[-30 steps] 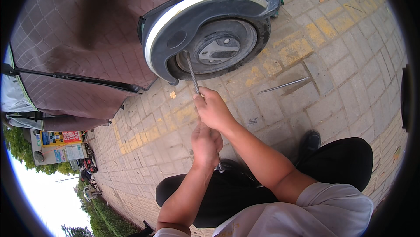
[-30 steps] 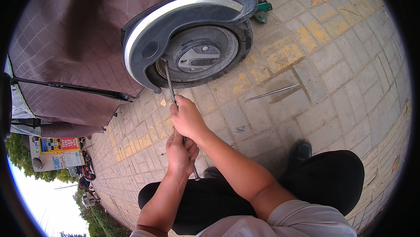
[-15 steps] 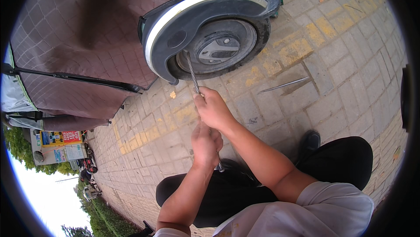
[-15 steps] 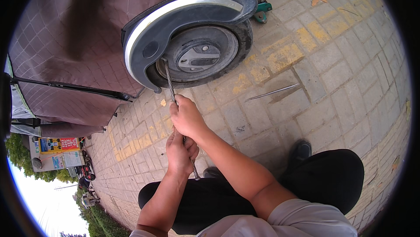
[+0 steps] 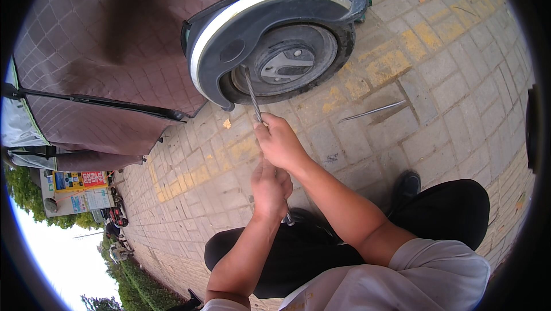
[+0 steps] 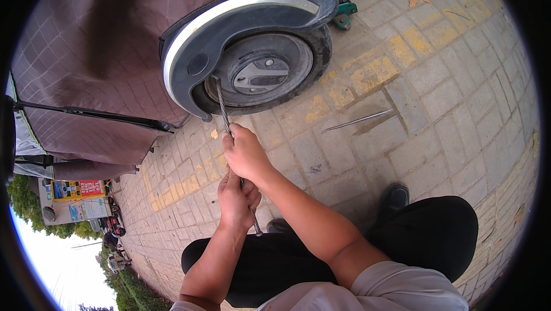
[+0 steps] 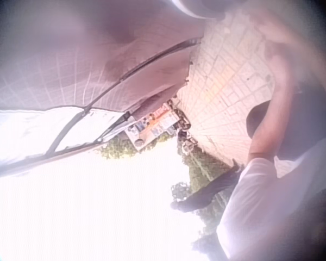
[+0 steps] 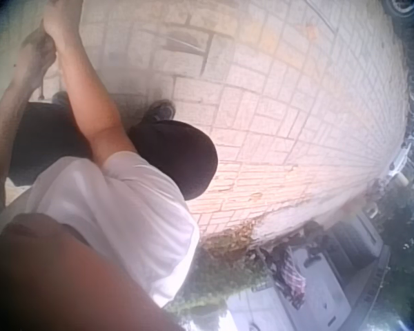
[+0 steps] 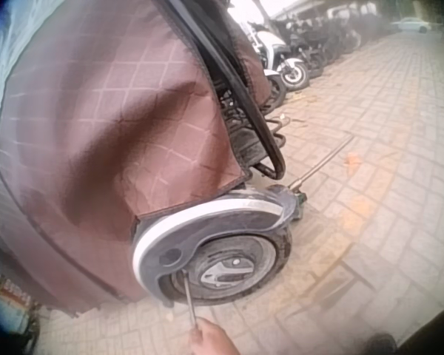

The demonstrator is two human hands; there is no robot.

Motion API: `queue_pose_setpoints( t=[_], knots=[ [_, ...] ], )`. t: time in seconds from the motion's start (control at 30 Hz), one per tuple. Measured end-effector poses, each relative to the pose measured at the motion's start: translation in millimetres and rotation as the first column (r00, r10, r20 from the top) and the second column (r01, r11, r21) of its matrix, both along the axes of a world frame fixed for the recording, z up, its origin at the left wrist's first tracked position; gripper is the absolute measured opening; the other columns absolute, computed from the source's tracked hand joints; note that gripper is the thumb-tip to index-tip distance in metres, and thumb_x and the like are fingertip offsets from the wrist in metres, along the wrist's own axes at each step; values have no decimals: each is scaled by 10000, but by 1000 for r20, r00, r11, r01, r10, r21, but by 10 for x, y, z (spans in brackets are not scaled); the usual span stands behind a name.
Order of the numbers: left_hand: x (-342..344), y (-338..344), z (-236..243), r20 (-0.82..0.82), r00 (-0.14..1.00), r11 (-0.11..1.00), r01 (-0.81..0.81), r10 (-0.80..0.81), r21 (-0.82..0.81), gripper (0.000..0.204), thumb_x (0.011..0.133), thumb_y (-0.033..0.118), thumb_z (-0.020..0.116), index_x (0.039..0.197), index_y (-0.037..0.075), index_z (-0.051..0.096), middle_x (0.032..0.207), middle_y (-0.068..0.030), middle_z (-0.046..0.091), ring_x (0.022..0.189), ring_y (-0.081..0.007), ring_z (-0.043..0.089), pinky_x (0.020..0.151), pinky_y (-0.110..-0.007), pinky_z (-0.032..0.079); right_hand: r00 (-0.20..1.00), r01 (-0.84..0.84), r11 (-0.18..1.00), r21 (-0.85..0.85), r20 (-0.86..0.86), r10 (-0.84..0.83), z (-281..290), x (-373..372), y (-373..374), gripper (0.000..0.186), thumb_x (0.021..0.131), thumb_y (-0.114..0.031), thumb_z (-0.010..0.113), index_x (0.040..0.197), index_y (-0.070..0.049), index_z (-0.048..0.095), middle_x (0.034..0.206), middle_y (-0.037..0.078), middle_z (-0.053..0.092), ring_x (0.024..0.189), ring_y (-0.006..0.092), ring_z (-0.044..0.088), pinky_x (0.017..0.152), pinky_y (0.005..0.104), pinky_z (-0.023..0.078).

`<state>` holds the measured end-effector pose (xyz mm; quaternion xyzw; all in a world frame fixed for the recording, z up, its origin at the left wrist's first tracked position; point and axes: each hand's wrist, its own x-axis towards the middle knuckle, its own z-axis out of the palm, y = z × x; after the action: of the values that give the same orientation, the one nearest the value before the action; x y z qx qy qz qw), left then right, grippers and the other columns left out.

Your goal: The person kneels beside a scooter and uses a metal tool to work on the wheel hub area. They repeatedly insert and rotate the tool within the wheel assembly, adjusting their grip and position as they continue the repair.

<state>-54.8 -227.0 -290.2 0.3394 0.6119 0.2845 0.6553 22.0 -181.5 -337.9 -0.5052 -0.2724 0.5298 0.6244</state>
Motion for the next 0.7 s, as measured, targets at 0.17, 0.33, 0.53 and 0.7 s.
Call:
queue_pose_setpoints(
  t=[0.17,0.33,0.53,0.7],
  knots=[
    [9,1,7,-8,1000,1000,5,-5,-6,247,1017,300,402,852,124,457,524,55,296,395,-65,219,367,-242,170,998,-23,1000,-11,-53,22,13,12,-4,215,933,-156,471,825,30,468,616,184,532,499,305,570,514,430,456],
    [10,3,6,1,1000,1000,12,-12,0,245,1016,308,408,860,126,456,524,54,299,399,-65,224,372,-241,167,997,-19,999,-31,-74,16,35,9,-10,179,938,-139,482,858,18,511,590,75,502,502,164,483,482,345,403],
    [-8,-1,-9,-2,1000,1000,13,-13,0,242,1016,304,406,862,126,459,525,54,300,398,-64,223,370,-240,172,997,-23,1000,-20,-73,21,45,20,-15,191,939,-144,477,845,21,481,591,116,516,473,220,528,472,380,430],
    [-17,-2,-16,9,1000,1000,17,-17,7,295,1026,305,377,1142,64,500,544,68,314,398,-46,230,359,-227,180,998,-27,1000,-17,-64,25,32,16,-12,216,941,-154,475,822,25,450,597,163,531,459,281,574,477,418,459]
  ],
)
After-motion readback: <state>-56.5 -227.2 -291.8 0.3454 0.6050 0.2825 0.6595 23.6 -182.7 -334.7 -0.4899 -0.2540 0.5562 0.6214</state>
